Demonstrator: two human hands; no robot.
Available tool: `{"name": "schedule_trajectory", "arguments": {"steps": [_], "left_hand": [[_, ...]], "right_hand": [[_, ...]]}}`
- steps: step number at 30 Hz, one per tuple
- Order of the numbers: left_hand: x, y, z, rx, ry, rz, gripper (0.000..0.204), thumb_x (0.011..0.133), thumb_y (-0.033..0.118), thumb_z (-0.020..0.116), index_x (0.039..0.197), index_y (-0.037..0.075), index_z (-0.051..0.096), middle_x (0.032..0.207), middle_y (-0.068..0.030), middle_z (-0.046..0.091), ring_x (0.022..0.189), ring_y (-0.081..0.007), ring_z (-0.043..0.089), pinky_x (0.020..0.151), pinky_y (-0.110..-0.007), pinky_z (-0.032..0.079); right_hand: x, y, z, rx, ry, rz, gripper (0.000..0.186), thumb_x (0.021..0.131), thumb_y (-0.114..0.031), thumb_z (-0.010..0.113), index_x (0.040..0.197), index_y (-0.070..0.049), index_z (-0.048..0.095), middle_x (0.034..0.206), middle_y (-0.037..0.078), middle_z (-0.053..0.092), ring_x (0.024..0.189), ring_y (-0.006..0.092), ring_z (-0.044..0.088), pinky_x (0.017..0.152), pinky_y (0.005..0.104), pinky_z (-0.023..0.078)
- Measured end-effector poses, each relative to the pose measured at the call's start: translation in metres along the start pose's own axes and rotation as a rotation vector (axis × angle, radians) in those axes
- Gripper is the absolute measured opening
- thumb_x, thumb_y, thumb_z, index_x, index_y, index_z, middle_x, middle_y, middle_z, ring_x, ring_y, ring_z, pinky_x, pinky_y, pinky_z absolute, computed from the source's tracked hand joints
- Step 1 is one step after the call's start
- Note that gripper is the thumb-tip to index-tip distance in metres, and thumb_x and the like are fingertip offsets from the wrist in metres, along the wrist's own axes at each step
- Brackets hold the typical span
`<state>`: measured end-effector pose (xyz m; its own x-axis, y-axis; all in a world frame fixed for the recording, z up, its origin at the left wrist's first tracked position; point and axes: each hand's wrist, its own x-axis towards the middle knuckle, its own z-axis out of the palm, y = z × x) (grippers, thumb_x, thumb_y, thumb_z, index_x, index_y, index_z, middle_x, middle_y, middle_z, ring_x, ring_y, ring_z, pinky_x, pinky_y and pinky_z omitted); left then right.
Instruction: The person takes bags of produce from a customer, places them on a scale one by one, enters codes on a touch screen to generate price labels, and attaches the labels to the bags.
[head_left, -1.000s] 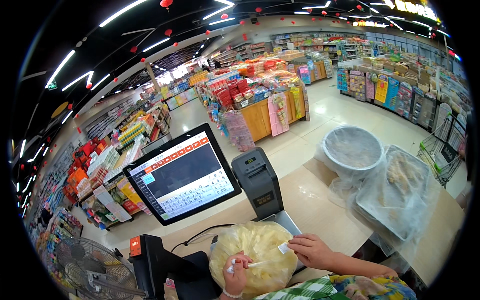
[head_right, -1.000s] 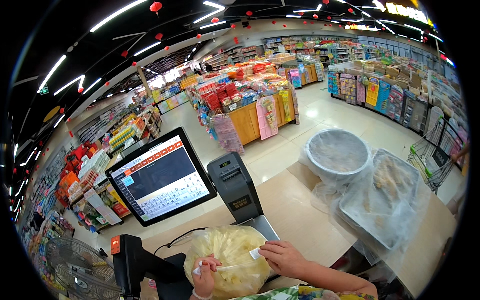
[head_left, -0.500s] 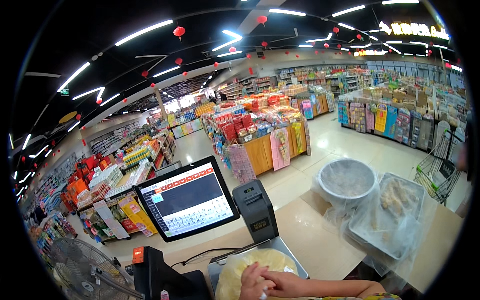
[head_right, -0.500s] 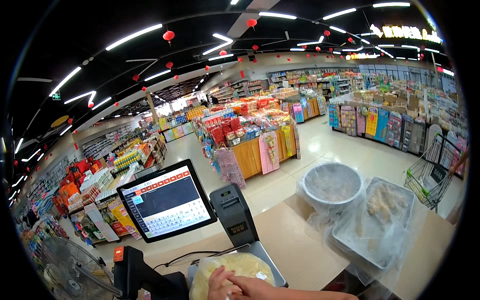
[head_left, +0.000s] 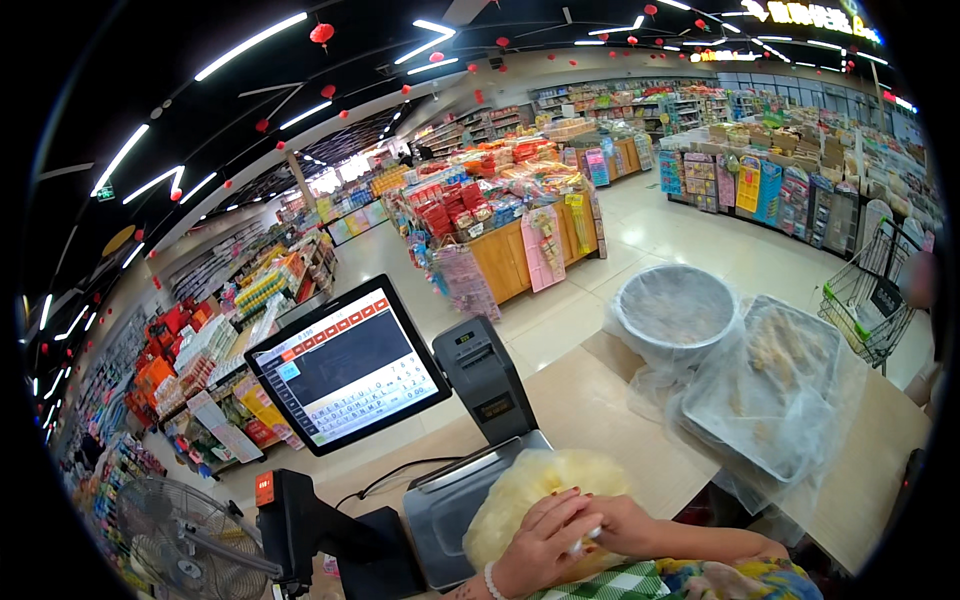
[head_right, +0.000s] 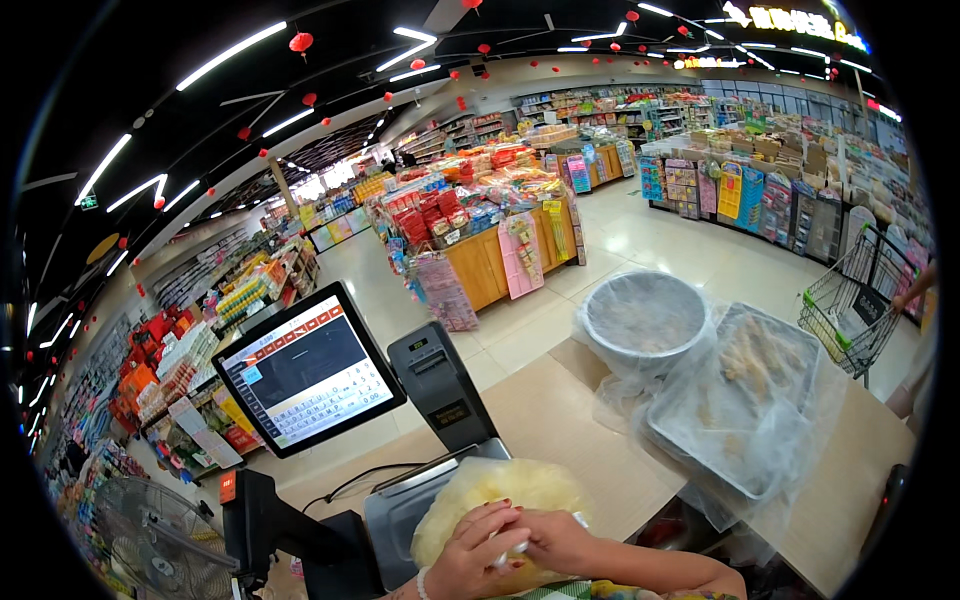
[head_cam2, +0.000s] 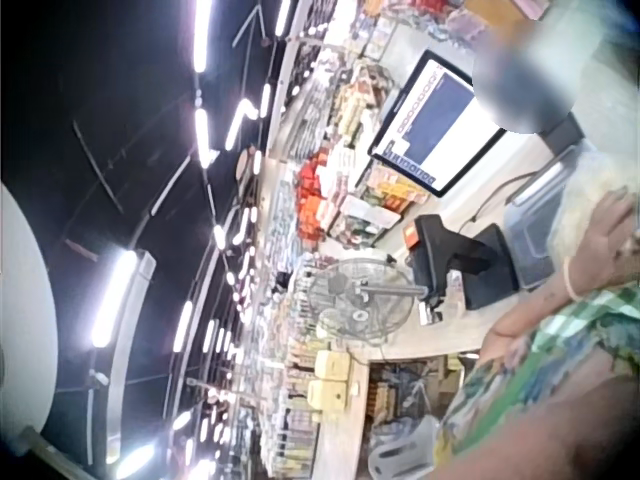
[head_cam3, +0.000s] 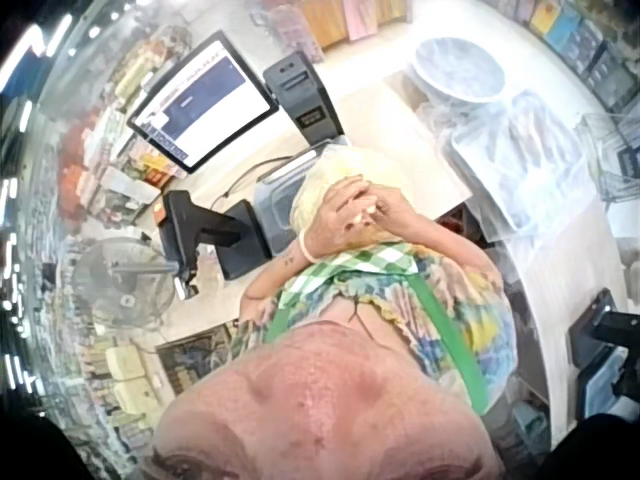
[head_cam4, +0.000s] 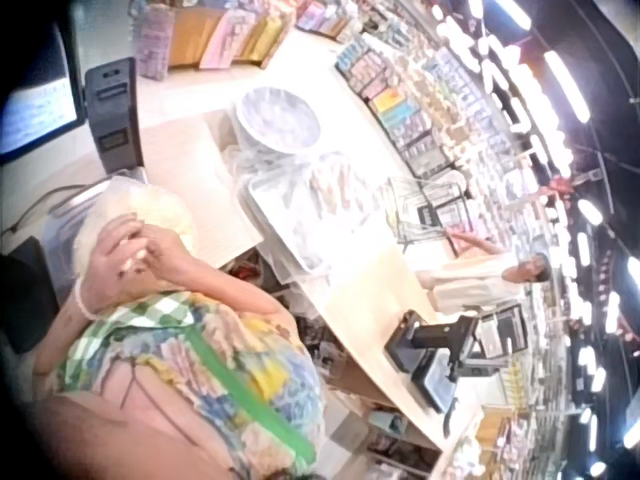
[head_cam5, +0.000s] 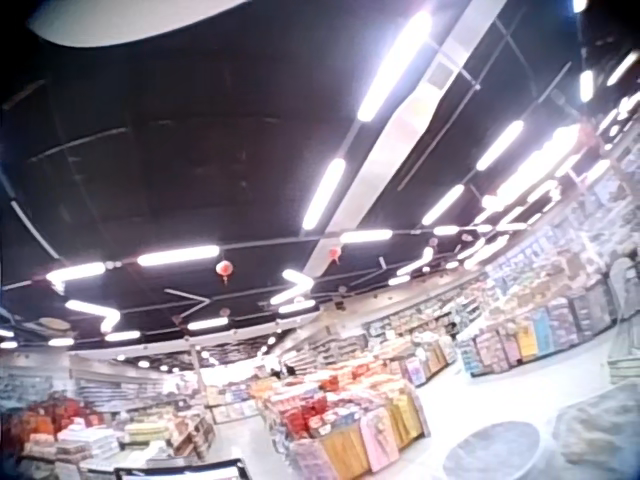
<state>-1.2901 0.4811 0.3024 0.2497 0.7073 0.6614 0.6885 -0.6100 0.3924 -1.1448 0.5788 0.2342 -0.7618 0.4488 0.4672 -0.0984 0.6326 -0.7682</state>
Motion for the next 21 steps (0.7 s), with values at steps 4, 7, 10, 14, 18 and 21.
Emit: {"name": "schedule_trajectory", "arguments": {"steps": [4, 7, 10, 14, 18, 21], "left_hand": [[-0.003, -0.009, 0.025, -0.031, 0.053, -0.085, 0.047, 0.07, 0.009, 0.066, 0.114, 0.002, 0.053, 0.12, -0.0155, 0.051, 0.109, -0.031, 0.05, 0.093, -0.039, 0.04], [0.0, -0.018, 0.039, -0.044, 0.003, -0.187, 0.043, 0.072, 0.01, 0.065, 0.112, 0.002, 0.053, 0.117, -0.0159, 0.053, 0.107, -0.0311, 0.052, 0.091, -0.039, 0.042], [-0.004, -0.027, 0.054, -0.074, 0.009, -0.291, 0.036, 0.075, 0.008, 0.064, 0.109, 0.001, 0.055, 0.112, -0.0163, 0.056, 0.102, -0.0312, 0.055, 0.088, -0.037, 0.044], [0.007, -0.008, 0.075, -0.165, 0.006, -0.437, 0.029, 0.08, 0.01, 0.056, 0.107, 0.0, 0.056, 0.113, -0.0184, 0.053, 0.105, -0.0341, 0.052, 0.087, -0.038, 0.044], [-0.001, -0.02, 0.1, -0.164, -0.064, -0.434, 0.028, 0.081, 0.009, 0.056, 0.108, 0.001, 0.056, 0.111, -0.0174, 0.055, 0.1, -0.0311, 0.056, 0.084, -0.035, 0.046], [-0.01, -0.037, 0.12, -0.207, -0.071, -0.468, 0.027, 0.078, 0.007, 0.061, 0.104, 0.001, 0.057, 0.104, -0.0142, 0.06, 0.093, -0.028, 0.06, 0.083, -0.035, 0.047]], "right_hand": [[-0.026, 0.004, -0.056, 0.009, 0.3, 0.235, 0.01, 0.083, -0.004, 0.053, 0.089, -0.004, 0.061, 0.075, 0.01, 0.059, 0.067, 0.018, 0.058, 0.062, 0.0278, 0.046], [-0.051, 0.007, -0.103, -0.082, 0.519, 0.431, 0.016, 0.087, -0.01, 0.05, 0.082, -0.002, 0.062, 0.064, 0.005, 0.056, 0.058, 0.0127, 0.053, 0.054, 0.0261, 0.043], [-0.076, 0.015, -0.14, -0.165, 0.718, 0.501, 0.016, 0.087, -0.013, 0.05, 0.082, -0.002, 0.062, 0.064, 0.006, 0.056, 0.058, 0.0117, 0.053, 0.055, 0.0263, 0.042], [-0.125, 0.026, -0.193, -0.348, 0.98, 0.436, 0.012, 0.087, -0.009, 0.053, 0.084, -0.001, 0.061, 0.064, 0.004, 0.055, 0.059, 0.0093, 0.051, 0.054, 0.0248, 0.041], [-0.184, 0.042, -0.248, -0.291, 1.342, 0.508, 0.011, 0.088, -0.01, 0.054, 0.086, -0.001, 0.061, 0.072, -0.003, 0.055, 0.062, 0.0061, 0.045, 0.055, 0.0226, 0.038], [-0.241, 0.057, -0.299, -0.293, 1.568, 0.378, 0.016, 0.092, -0.014, 0.05, 0.094, -0.002, 0.06, 0.084, -0.001, 0.058, 0.077, 0.006, 0.05, 0.07, 0.0221, 0.041]]}}
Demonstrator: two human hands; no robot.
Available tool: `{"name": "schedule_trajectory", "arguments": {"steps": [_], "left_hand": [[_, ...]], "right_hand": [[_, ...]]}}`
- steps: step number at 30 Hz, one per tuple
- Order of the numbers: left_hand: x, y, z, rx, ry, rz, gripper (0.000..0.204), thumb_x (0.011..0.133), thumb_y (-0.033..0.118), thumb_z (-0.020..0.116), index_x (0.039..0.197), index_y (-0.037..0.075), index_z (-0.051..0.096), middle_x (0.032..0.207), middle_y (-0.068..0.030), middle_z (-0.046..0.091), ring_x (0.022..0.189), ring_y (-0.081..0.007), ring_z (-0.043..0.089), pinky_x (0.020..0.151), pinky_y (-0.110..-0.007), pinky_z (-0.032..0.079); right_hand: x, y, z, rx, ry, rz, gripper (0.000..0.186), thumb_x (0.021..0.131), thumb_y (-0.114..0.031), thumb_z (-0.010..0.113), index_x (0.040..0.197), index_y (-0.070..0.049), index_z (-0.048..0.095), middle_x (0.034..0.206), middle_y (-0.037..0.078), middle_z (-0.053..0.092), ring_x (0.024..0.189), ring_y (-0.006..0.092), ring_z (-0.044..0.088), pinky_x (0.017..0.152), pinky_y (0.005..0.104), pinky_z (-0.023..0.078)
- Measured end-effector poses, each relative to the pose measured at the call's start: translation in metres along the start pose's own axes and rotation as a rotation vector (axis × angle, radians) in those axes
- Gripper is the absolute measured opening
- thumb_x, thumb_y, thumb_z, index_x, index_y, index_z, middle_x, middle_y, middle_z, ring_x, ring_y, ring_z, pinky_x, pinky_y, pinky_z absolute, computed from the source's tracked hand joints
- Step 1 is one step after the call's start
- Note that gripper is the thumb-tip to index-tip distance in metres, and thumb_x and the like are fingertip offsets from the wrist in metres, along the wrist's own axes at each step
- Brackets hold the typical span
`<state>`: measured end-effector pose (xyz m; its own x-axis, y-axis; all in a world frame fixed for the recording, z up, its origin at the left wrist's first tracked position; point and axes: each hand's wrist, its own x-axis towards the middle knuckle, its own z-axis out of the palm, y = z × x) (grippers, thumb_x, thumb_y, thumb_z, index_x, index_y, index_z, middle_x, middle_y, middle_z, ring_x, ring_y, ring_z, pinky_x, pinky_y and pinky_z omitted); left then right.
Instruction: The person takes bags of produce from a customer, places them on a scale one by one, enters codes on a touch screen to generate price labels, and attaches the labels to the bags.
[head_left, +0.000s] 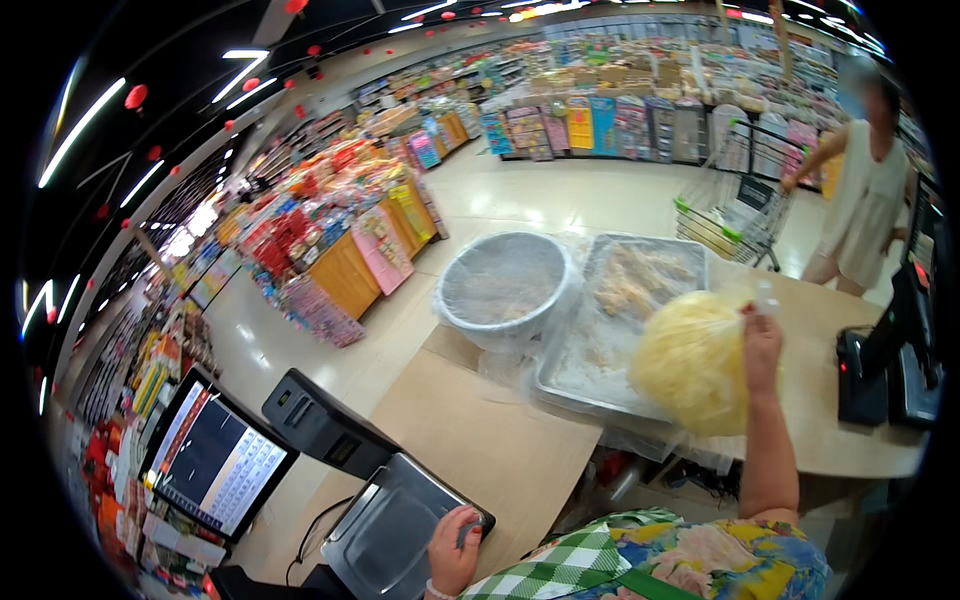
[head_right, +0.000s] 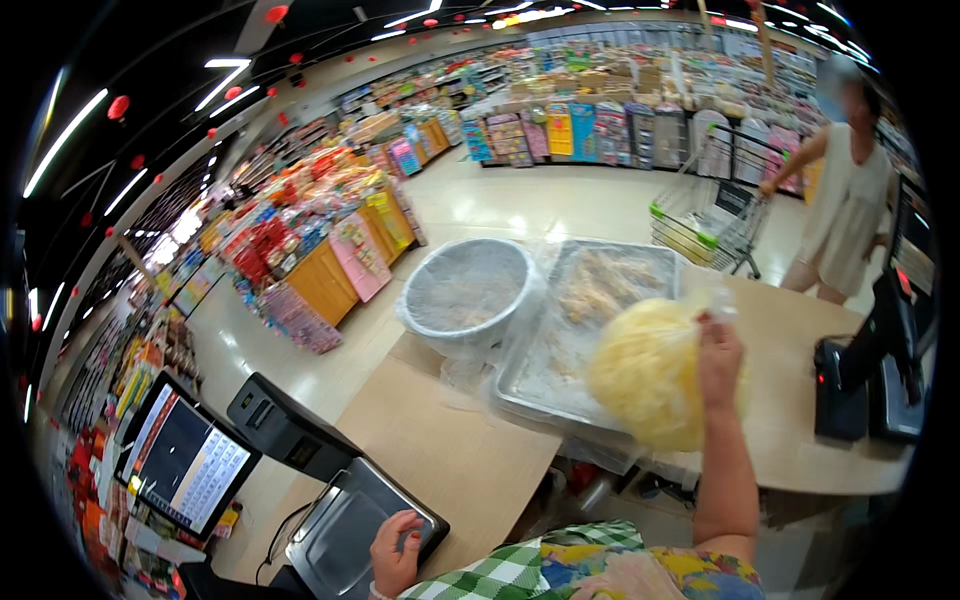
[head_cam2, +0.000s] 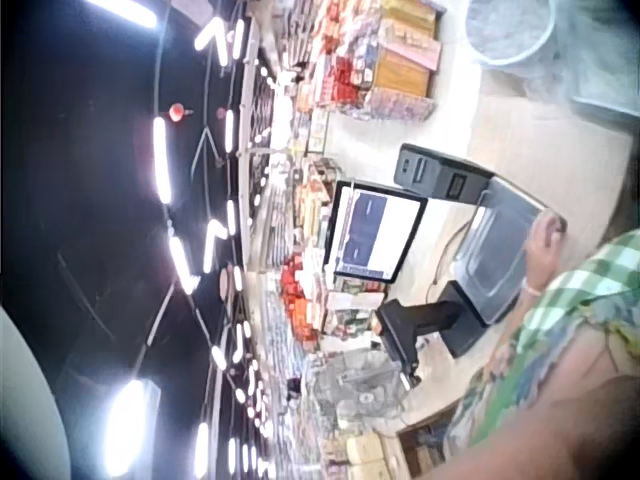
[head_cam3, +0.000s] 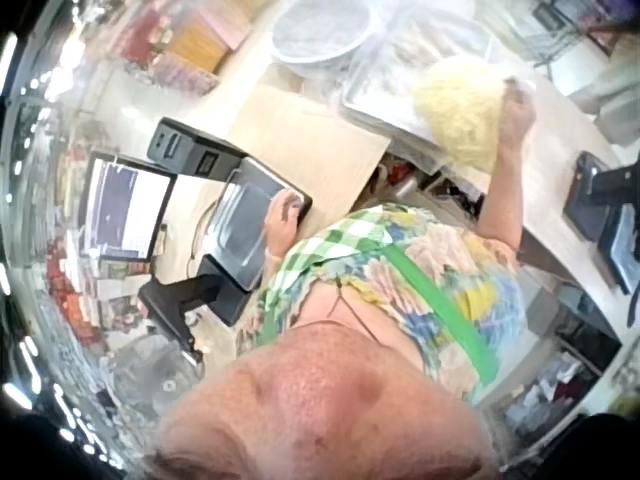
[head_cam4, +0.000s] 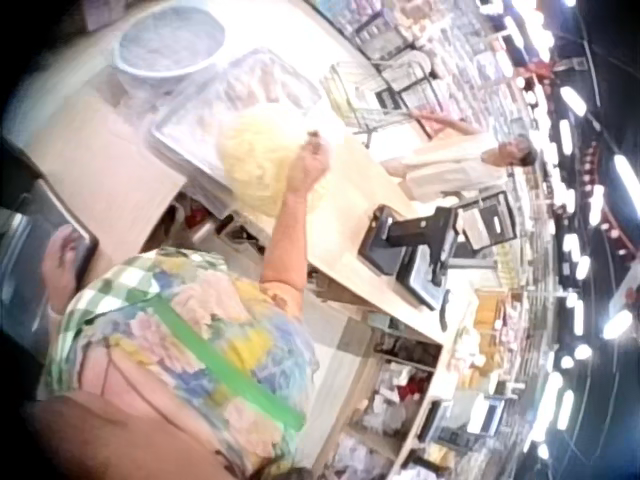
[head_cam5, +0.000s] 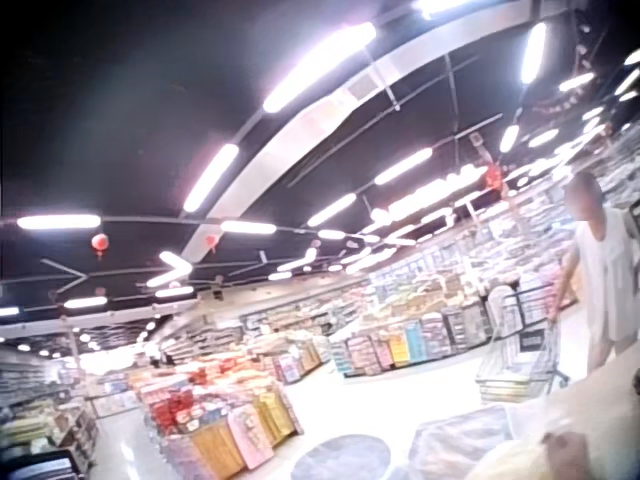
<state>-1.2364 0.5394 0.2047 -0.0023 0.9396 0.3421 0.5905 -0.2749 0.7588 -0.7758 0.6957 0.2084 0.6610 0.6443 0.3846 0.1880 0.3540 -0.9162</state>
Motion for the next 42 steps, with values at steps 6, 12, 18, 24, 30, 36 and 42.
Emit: {"name": "schedule_trajectory", "arguments": {"steps": [6, 12, 18, 24, 30, 36, 42], "left_hand": [[0.012, 0.001, 0.029, 0.017, -0.048, 0.007, 0.023, 0.082, 0.01, 0.06, 0.103, 0.002, 0.057, 0.103, -0.0122, 0.06, 0.089, -0.0232, 0.062, 0.077, -0.03, 0.049], [0.011, 0.001, 0.047, 0.013, -0.091, -0.101, 0.024, 0.084, 0.013, 0.059, 0.106, 0.003, 0.057, 0.105, -0.0122, 0.06, 0.09, -0.0223, 0.062, 0.079, -0.031, 0.048], [0.013, 0.015, 0.059, 0.021, -0.094, -0.136, 0.026, 0.085, 0.015, 0.058, 0.108, 0.003, 0.057, 0.108, -0.0125, 0.059, 0.094, -0.0226, 0.061, 0.081, -0.03, 0.048], [0.015, 0.02, 0.077, 0.016, -0.131, -0.131, 0.027, 0.086, 0.018, 0.057, 0.109, 0.003, 0.057, 0.109, -0.0112, 0.059, 0.097, -0.0233, 0.059, 0.084, -0.03, 0.047], [0.016, 0.027, 0.088, 0.07, -0.146, -0.078, 0.026, 0.086, 0.012, 0.057, 0.11, 0.003, 0.056, 0.108, -0.0114, 0.059, 0.094, -0.021, 0.061, 0.082, -0.029, 0.047], [0.016, 0.031, 0.093, 0.079, -0.137, -0.044, 0.025, 0.085, 0.008, 0.057, 0.109, 0.002, 0.056, 0.107, -0.0117, 0.059, 0.093, -0.02, 0.061, 0.081, -0.028, 0.048], [0.007, 0.027, 0.092, 0.059, -0.106, -0.036, 0.025, 0.085, 0.008, 0.057, 0.109, 0.002, 0.056, 0.108, -0.0119, 0.059, 0.094, -0.0202, 0.061, 0.081, -0.028, 0.048]], "right_hand": [[0.117, 0.086, -0.12, -0.186, 0.289, -0.056, 0.022, 0.092, -0.023, 0.051, 0.097, -0.005, 0.062, 0.076, -0.007, 0.049, 0.066, 0.0022, 0.039, 0.059, 0.0175, 0.033], [0.19, 0.144, -0.183, -0.433, 0.408, -0.16, 0.03, 0.093, -0.028, 0.047, 0.106, -0.004, 0.061, 0.074, -0.004, 0.051, 0.063, 0.0061, 0.041, 0.059, 0.0202, 0.036], [0.203, 0.162, -0.212, -0.563, 0.408, 0.159, 0.035, 0.093, -0.029, 0.047, 0.118, -0.005, 0.054, 0.074, 0.0, 0.051, 0.058, 0.0084, 0.041, 0.056, 0.0224, 0.038], [0.183, 0.214, -0.226, -0.393, 0.416, 0.156, 0.035, 0.093, -0.026, 0.047, 0.121, -0.006, 0.05, 0.076, 0.001, 0.052, 0.058, 0.0072, 0.041, 0.054, 0.0214, 0.038], [0.168, 0.187, -0.177, -0.211, 0.405, 0.018, 0.039, 0.093, -0.025, 0.047, 0.128, -0.009, 0.045, 0.072, 0.0, 0.048, 0.056, 0.0056, 0.039, 0.05, 0.0205, 0.036], [0.153, 0.164, -0.125, -0.156, 0.15, 0.037, 0.031, 0.094, -0.014, 0.043, 0.124, -0.008, 0.048, 0.079, -0.001, 0.049, 0.059, 0.0021, 0.039, 0.048, 0.0164, 0.035], [0.123, 0.126, -0.06, -0.037, -0.02, 0.005, 0.03, 0.093, -0.009, 0.041, 0.122, -0.006, 0.049, 0.087, 0.0, 0.051, 0.063, 0.0013, 0.042, 0.049, 0.0149, 0.036]]}}
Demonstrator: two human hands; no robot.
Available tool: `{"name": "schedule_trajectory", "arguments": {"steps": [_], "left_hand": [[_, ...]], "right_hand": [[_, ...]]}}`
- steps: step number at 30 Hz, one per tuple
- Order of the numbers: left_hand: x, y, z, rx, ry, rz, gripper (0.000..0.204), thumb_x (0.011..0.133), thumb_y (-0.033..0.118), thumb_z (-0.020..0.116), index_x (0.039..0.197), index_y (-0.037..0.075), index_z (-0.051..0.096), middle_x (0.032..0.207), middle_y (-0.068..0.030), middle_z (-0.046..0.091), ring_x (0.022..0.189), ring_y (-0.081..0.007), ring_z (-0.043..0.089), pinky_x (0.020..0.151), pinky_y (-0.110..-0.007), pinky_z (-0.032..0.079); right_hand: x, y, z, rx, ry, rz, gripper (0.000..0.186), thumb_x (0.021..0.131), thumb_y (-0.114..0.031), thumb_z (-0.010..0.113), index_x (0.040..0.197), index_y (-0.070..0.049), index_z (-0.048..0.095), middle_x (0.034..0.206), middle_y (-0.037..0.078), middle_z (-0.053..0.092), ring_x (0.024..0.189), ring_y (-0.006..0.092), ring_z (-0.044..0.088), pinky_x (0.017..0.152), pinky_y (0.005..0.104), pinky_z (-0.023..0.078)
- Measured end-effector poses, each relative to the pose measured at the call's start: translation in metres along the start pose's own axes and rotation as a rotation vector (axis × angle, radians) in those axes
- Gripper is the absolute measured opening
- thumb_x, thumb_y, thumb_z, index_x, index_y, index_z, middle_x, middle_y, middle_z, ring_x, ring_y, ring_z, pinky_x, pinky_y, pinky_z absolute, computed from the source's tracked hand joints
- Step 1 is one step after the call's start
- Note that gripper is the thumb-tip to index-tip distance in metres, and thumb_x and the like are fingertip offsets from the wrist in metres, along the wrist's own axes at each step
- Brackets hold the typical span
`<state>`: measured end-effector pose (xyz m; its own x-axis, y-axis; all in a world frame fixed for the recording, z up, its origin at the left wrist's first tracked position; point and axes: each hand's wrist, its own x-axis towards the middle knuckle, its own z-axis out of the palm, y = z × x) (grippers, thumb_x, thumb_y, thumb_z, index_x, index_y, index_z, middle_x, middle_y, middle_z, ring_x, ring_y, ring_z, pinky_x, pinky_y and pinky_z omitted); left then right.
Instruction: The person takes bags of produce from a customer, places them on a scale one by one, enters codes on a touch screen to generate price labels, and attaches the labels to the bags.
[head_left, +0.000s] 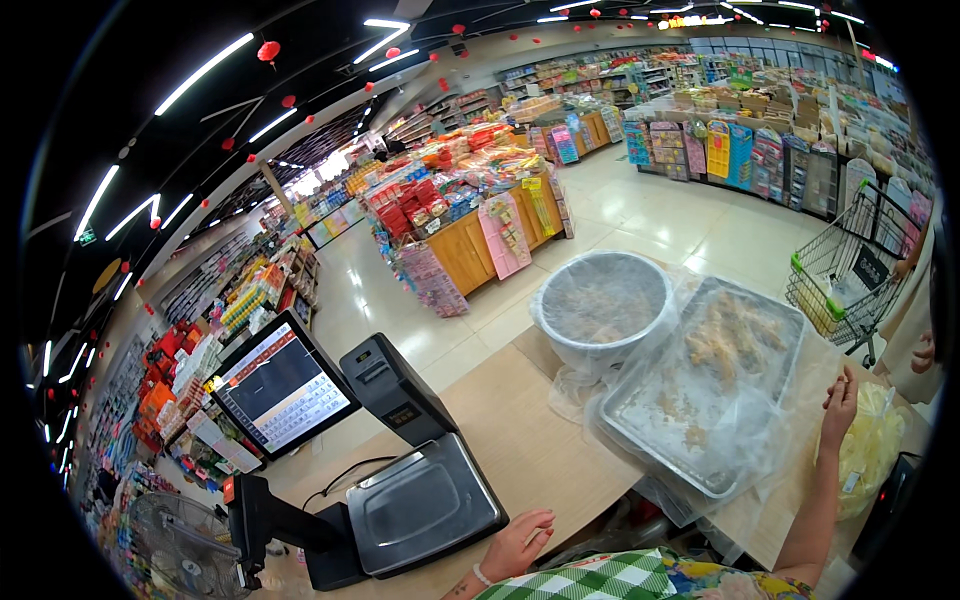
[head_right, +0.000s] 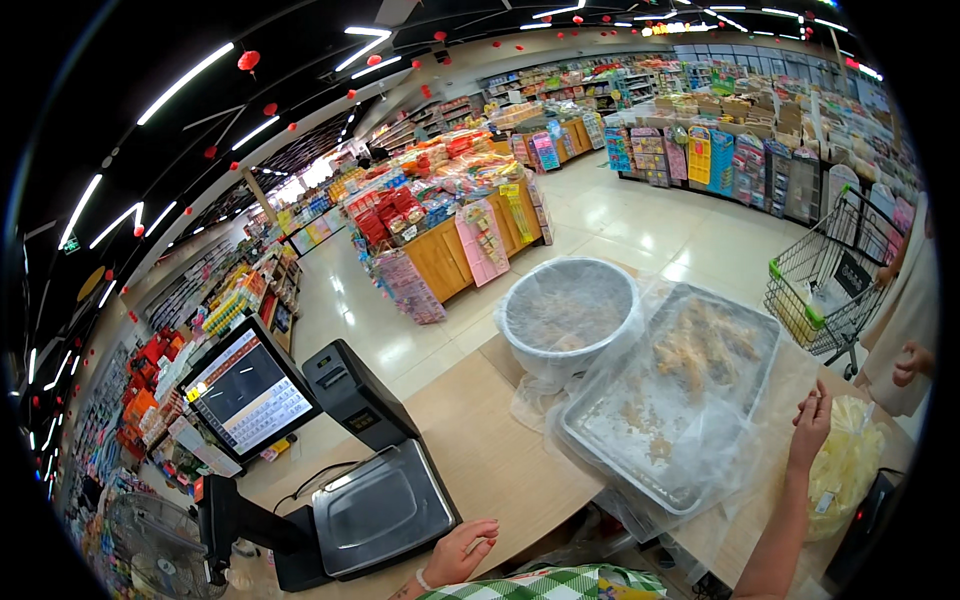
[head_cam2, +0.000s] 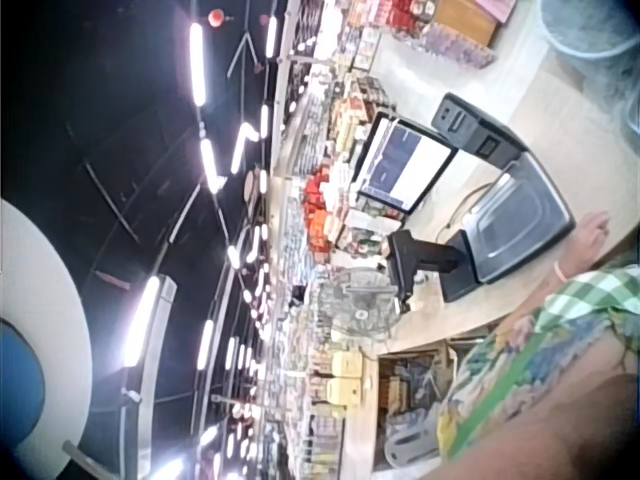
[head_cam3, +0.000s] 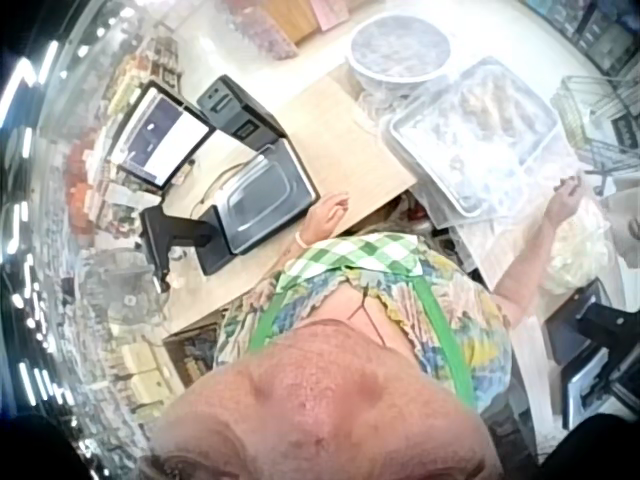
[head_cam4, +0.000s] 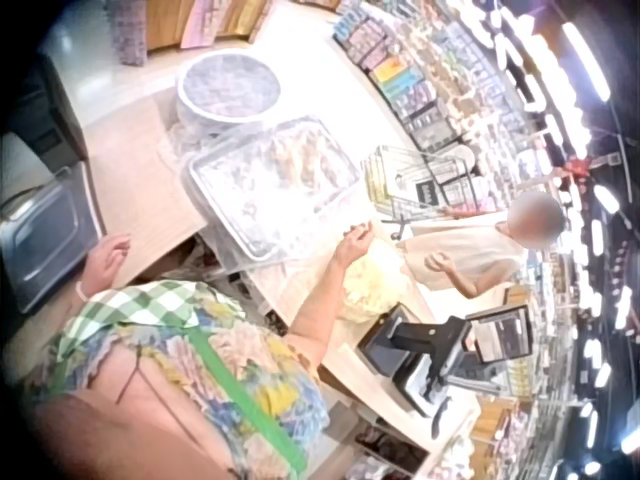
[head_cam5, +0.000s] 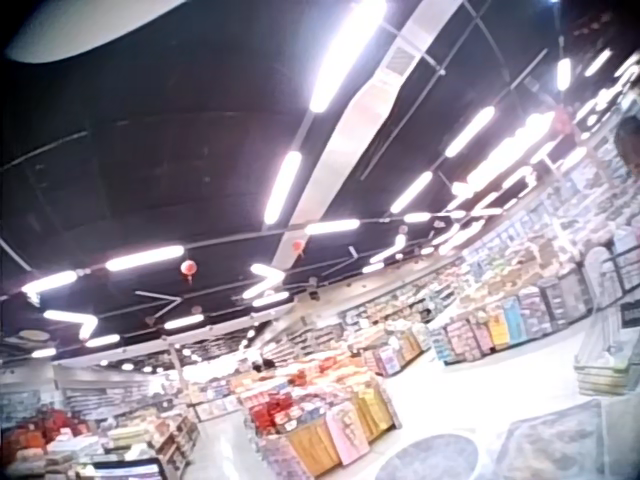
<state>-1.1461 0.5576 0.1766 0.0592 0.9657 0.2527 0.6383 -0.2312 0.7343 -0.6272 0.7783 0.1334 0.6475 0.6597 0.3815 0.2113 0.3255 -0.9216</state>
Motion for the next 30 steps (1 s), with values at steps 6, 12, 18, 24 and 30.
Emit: {"name": "schedule_trajectory", "arguments": {"steps": [6, 12, 18, 24, 30], "left_hand": [[-0.01, 0.001, -0.004, 0.011, 0.009, -0.063, 0.025, 0.084, 0.009, 0.058, 0.108, 0.003, 0.057, 0.108, -0.0115, 0.059, 0.093, -0.0207, 0.061, 0.081, -0.028, 0.048], [-0.016, -0.003, -0.01, -0.002, 0.041, -0.068, 0.025, 0.086, 0.018, 0.057, 0.106, 0.003, 0.058, 0.107, -0.0123, 0.06, 0.096, -0.0242, 0.06, 0.083, -0.031, 0.047], [-0.023, -0.007, -0.011, 0.006, 0.045, -0.056, 0.024, 0.084, 0.012, 0.058, 0.106, 0.004, 0.058, 0.107, -0.0113, 0.06, 0.095, -0.0226, 0.06, 0.082, -0.029, 0.048], [-0.019, -0.006, -0.008, 0.015, 0.016, -0.046, 0.024, 0.085, 0.015, 0.056, 0.107, 0.004, 0.058, 0.107, -0.0107, 0.06, 0.095, -0.0235, 0.059, 0.082, -0.03, 0.047], [-0.022, -0.004, 0.007, 0.009, -0.028, -0.077, 0.027, 0.087, 0.021, 0.055, 0.109, 0.007, 0.056, 0.105, -0.0092, 0.059, 0.095, -0.0244, 0.058, 0.081, -0.031, 0.047]], "right_hand": [[-0.029, -0.025, 0.044, 0.001, -0.165, 0.006, 0.029, 0.093, -0.007, 0.042, 0.12, -0.006, 0.05, 0.086, 0.0, 0.052, 0.065, 0.0024, 0.044, 0.05, 0.0165, 0.038], [-0.061, -0.05, 0.074, -0.025, -0.31, -0.05, 0.026, 0.092, -0.009, 0.043, 0.117, -0.004, 0.052, 0.084, 0.001, 0.053, 0.065, 0.0039, 0.047, 0.05, 0.0185, 0.04], [-0.104, -0.051, 0.106, -0.005, -0.461, -0.062, 0.025, 0.089, -0.008, 0.046, 0.113, -0.003, 0.054, 0.075, 0.002, 0.054, 0.057, 0.0053, 0.048, 0.048, 0.0195, 0.041], [-0.172, -0.037, 0.143, -0.047, -0.777, 0.044, 0.023, 0.086, -0.005, 0.048, 0.108, -0.004, 0.056, 0.072, 0.005, 0.056, 0.055, 0.0087, 0.05, 0.049, 0.0237, 0.043], [-0.268, -0.04, 0.156, -0.349, -1.303, -0.174, 0.027, 0.085, -0.025, 0.052, 0.106, -0.008, 0.057, 0.096, 0.018, 0.061, 0.087, 0.0335, 0.06, 0.073, 0.0419, 0.049]]}}
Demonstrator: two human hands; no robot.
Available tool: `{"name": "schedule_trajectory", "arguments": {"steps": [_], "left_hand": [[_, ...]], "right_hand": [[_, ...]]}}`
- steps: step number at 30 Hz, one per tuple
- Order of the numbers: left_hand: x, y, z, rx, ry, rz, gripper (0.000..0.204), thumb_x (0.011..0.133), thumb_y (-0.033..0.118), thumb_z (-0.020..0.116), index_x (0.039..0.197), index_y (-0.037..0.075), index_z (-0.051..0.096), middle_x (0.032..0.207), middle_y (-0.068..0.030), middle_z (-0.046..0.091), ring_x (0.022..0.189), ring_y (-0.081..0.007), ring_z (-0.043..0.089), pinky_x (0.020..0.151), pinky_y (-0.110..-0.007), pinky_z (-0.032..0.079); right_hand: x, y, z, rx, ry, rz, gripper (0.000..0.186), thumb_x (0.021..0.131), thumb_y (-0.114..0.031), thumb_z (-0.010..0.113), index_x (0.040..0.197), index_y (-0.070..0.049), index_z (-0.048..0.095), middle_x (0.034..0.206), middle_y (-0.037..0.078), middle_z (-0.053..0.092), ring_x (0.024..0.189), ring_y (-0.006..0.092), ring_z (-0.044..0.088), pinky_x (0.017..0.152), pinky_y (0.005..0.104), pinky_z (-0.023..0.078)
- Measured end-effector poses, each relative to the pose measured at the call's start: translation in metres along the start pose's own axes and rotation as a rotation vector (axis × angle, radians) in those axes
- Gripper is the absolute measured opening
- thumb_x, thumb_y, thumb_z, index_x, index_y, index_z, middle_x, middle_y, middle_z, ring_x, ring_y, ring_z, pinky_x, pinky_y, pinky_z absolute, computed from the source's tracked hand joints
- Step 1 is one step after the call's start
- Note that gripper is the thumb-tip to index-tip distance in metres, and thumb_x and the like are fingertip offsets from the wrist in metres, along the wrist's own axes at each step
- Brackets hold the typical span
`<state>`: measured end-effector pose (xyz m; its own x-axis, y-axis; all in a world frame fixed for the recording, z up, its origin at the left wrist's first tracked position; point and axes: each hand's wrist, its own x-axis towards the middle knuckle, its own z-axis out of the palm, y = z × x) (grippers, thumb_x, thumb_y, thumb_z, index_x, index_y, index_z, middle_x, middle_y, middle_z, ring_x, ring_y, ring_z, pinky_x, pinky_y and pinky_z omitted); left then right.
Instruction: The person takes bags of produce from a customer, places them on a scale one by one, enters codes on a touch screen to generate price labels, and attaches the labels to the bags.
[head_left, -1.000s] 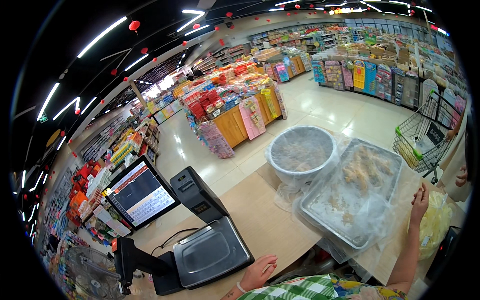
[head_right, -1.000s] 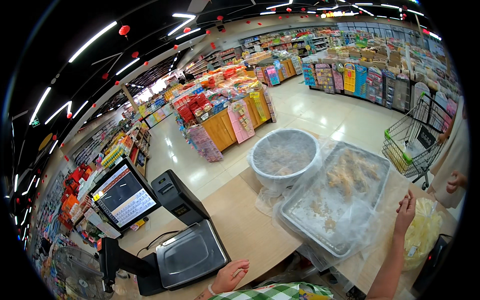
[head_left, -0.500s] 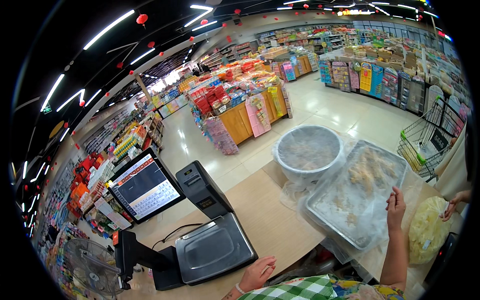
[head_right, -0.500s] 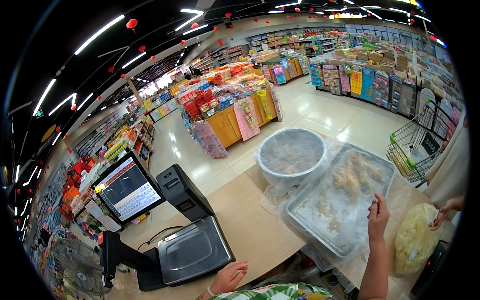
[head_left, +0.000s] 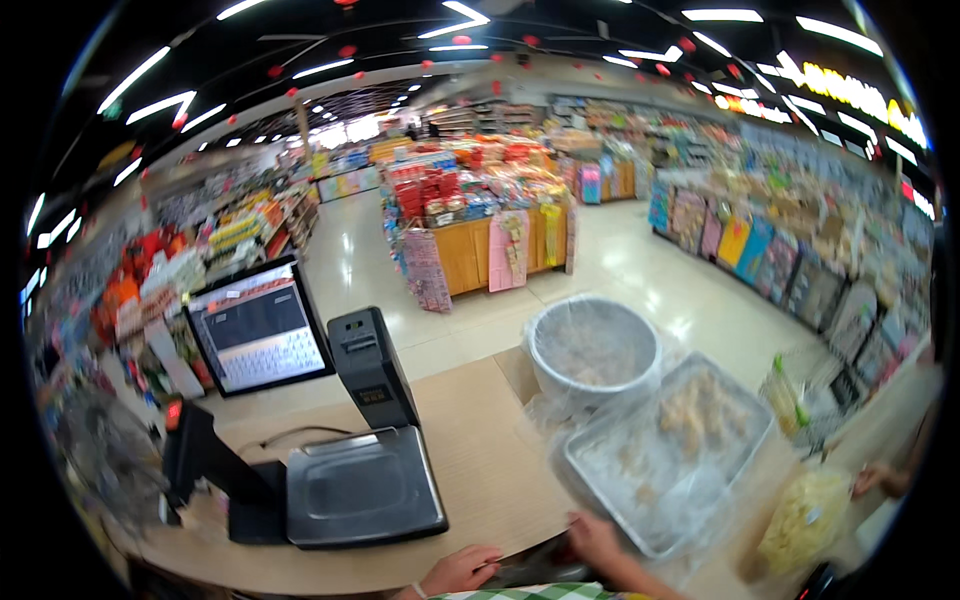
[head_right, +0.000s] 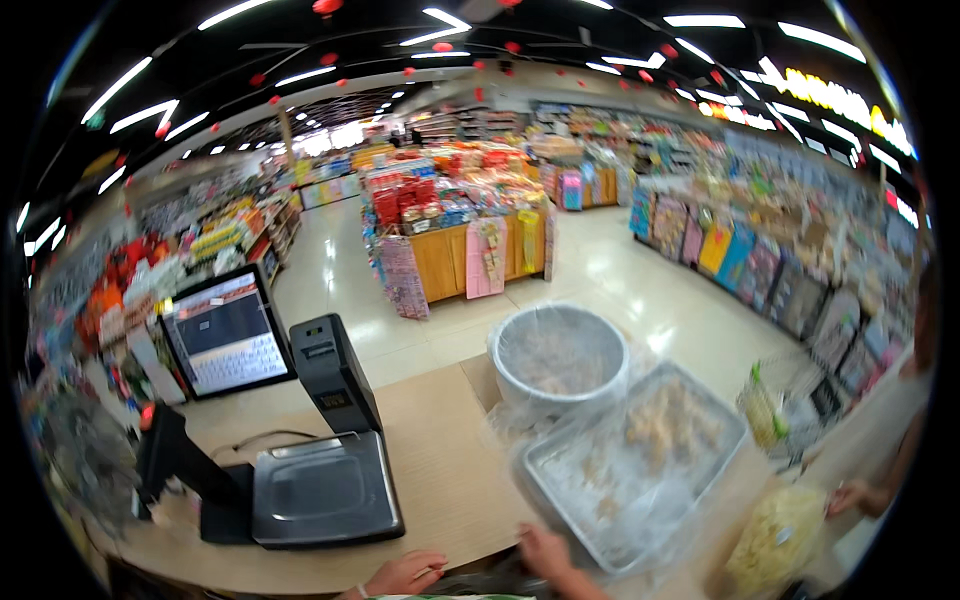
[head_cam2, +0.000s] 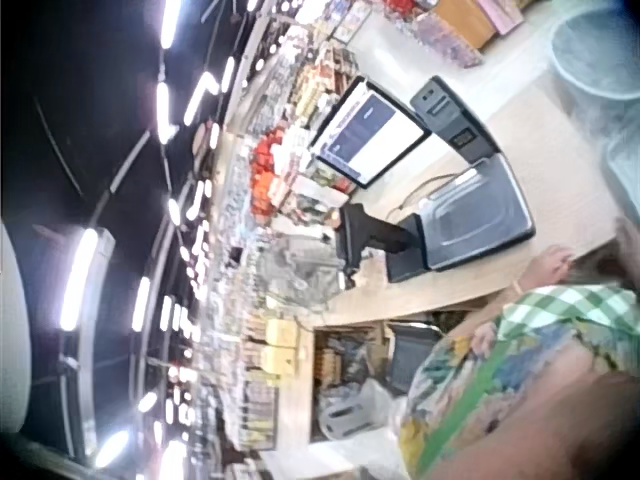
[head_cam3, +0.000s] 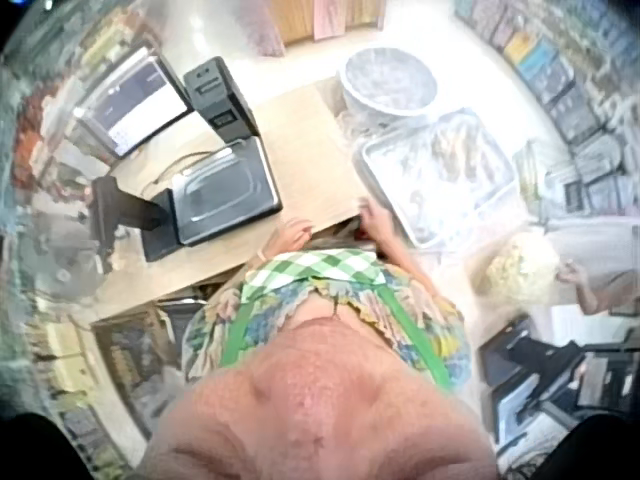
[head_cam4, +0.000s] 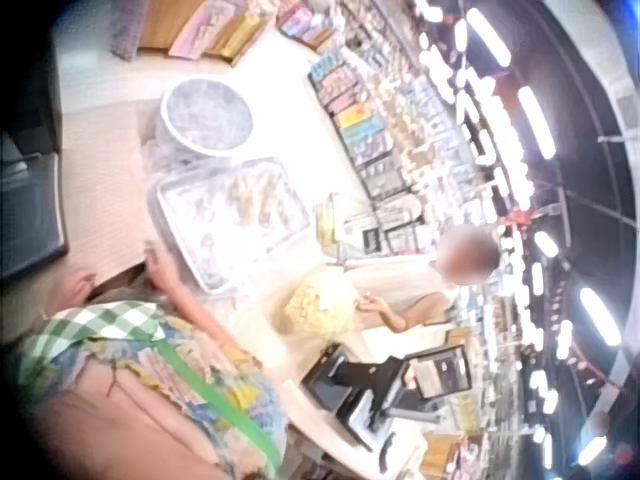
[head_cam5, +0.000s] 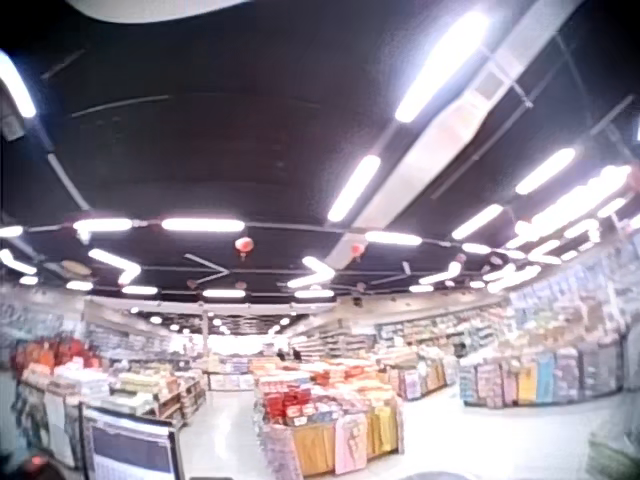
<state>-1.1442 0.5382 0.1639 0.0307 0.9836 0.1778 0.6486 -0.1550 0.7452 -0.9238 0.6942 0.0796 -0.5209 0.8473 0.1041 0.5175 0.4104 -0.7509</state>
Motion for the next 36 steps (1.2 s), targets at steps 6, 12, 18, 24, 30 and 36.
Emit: {"name": "schedule_trajectory", "arguments": {"steps": [6, 12, 18, 24, 30, 36], "left_hand": [[-0.011, 0.008, 0.02, -0.075, -0.206, -0.096, 0.027, 0.087, 0.024, 0.054, 0.109, 0.008, 0.055, 0.1, -0.0099, 0.058, 0.09, -0.0251, 0.059, 0.075, -0.033, 0.048], [-0.036, 0.0, 0.02, -0.101, -0.138, -0.02, 0.026, 0.087, 0.024, 0.055, 0.106, 0.007, 0.057, 0.103, -0.0114, 0.059, 0.09, -0.0273, 0.059, 0.076, -0.034, 0.048], [-0.053, -0.002, 0.02, -0.095, -0.232, -0.009, 0.029, 0.087, 0.024, 0.055, 0.11, 0.007, 0.056, 0.105, -0.0108, 0.058, 0.089, -0.0252, 0.06, 0.075, -0.032, 0.049], [-0.099, -0.018, 0.013, -0.115, -0.207, -0.005, 0.029, 0.087, 0.028, 0.053, 0.109, 0.009, 0.057, 0.105, -0.0082, 0.058, 0.091, -0.0258, 0.059, 0.074, -0.035, 0.049], [-0.158, -0.029, 0.01, -0.17, -0.191, -0.04, 0.03, 0.088, 0.03, 0.05, 0.111, 0.011, 0.056, 0.107, -0.0066, 0.058, 0.092, -0.0254, 0.059, 0.074, -0.034, 0.049], [-0.205, -0.037, 0.005, -0.13, -0.235, -0.11, 0.03, 0.088, 0.029, 0.05, 0.111, 0.01, 0.056, 0.107, -0.0072, 0.058, 0.093, -0.0253, 0.058, 0.074, -0.034, 0.049]], "right_hand": [[-0.03, 0.003, 0.03, -0.104, -0.524, -0.269, 0.033, 0.085, -0.022, 0.05, 0.115, -0.01, 0.054, 0.101, 0.017, 0.061, 0.091, 0.0307, 0.06, 0.079, 0.0382, 0.048], [-0.053, 0.012, 0.026, -0.216, -0.608, -0.092, 0.031, 0.086, -0.025, 0.046, 0.112, -0.01, 0.054, 0.104, 0.015, 0.061, 0.094, 0.0319, 0.058, 0.079, 0.0413, 0.047], [-0.105, 0.038, 0.024, -0.284, -0.53, 0.055, 0.031, 0.085, -0.026, 0.047, 0.109, -0.009, 0.056, 0.1, 0.016, 0.061, 0.091, 0.0334, 0.059, 0.078, 0.0431, 0.047], [-0.138, 0.014, 0.046, -0.345, -0.641, 0.096, 0.031, 0.084, -0.025, 0.048, 0.111, -0.011, 0.055, 0.101, 0.017, 0.061, 0.092, 0.0332, 0.058, 0.078, 0.0427, 0.047], [-0.168, -0.002, 0.09, -0.31, -0.709, 0.0, 0.032, 0.084, -0.025, 0.049, 0.112, -0.009, 0.054, 0.102, 0.017, 0.061, 0.093, 0.0329, 0.058, 0.078, 0.0422, 0.047], [-0.193, -0.043, 0.112, -0.354, -0.772, -0.022, 0.032, 0.084, -0.024, 0.05, 0.112, -0.01, 0.053, 0.1, 0.018, 0.06, 0.093, 0.034, 0.058, 0.078, 0.042, 0.046]]}}
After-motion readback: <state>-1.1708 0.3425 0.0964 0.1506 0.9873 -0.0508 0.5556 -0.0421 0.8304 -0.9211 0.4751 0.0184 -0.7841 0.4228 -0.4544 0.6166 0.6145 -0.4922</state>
